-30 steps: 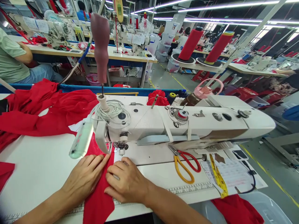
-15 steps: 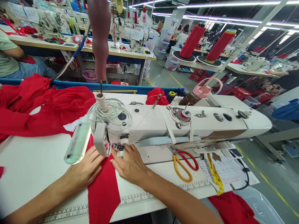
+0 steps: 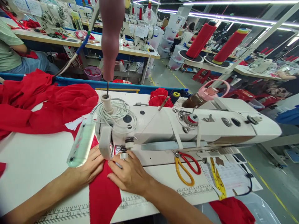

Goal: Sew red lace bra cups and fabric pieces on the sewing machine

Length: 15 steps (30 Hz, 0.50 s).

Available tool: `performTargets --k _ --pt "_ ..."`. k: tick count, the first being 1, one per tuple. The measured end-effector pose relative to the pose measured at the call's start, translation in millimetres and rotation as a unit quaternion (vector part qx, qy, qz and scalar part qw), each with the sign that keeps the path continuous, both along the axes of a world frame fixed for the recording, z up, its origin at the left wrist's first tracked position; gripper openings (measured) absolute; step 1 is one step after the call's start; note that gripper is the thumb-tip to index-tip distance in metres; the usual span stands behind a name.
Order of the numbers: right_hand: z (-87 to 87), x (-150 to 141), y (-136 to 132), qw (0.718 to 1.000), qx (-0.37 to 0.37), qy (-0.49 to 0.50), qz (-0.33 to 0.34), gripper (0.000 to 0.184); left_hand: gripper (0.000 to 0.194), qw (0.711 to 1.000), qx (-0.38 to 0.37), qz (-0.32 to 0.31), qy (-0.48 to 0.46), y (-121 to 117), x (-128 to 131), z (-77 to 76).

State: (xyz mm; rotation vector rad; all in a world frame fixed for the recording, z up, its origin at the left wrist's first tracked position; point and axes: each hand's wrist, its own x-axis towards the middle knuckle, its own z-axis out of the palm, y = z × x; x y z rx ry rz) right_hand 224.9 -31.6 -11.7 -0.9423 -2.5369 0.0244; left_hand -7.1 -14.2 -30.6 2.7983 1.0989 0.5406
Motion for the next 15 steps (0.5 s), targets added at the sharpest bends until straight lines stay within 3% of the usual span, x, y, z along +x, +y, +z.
performTargets --k 6,11,15 --pt "-3.4 -3.8 -0.2 1.0 -0.017 0.01 -0.017 0.037 0.042 0.999 -0.036 -0.017 -0.01 10.8 -8.4 2.0" --pt "-2.8 -4.1 1.2 1.0 -0.022 0.007 -0.018 0.037 0.04 1.0 -0.006 -0.021 -0.007 21.7 -13.4 1.7" --pt "-2.7 -3.5 1.4 1.0 -0.02 0.007 -0.016 0.04 0.036 0.999 0.028 -0.034 -0.009 28.6 -11.1 11.2"
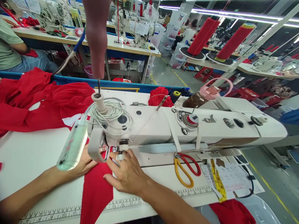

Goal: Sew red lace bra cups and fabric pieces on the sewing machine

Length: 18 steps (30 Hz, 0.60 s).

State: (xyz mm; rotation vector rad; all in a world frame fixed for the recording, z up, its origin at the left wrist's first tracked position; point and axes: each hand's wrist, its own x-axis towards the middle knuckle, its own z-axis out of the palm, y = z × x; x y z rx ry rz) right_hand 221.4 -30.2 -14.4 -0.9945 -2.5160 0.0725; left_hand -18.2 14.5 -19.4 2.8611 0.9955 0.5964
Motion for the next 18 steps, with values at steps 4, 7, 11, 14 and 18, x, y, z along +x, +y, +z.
performTargets --k 4,7,11,14,18 --pt "-1.1 1.0 -0.4 1.0 -0.003 0.007 0.007 0.041 0.036 1.0 0.001 -0.003 -0.001 2.6 2.6 13.8" --pt "-1.6 1.3 -0.7 1.0 -0.003 0.011 0.01 0.042 0.036 1.0 -0.006 -0.01 0.007 5.4 -1.4 14.5" --pt "-2.1 1.5 -1.7 1.0 -0.004 0.004 0.009 0.043 0.034 1.0 -0.004 -0.01 -0.002 12.4 -9.9 3.8" --pt "-2.4 1.2 -2.1 1.0 -0.009 -0.001 0.006 0.046 0.028 1.0 -0.025 0.013 0.005 15.9 -11.6 -0.1" --pt "-2.8 -0.1 -1.0 1.0 -0.004 0.011 0.003 0.044 0.023 0.998 -0.062 -0.002 0.015 15.9 -7.3 4.2"
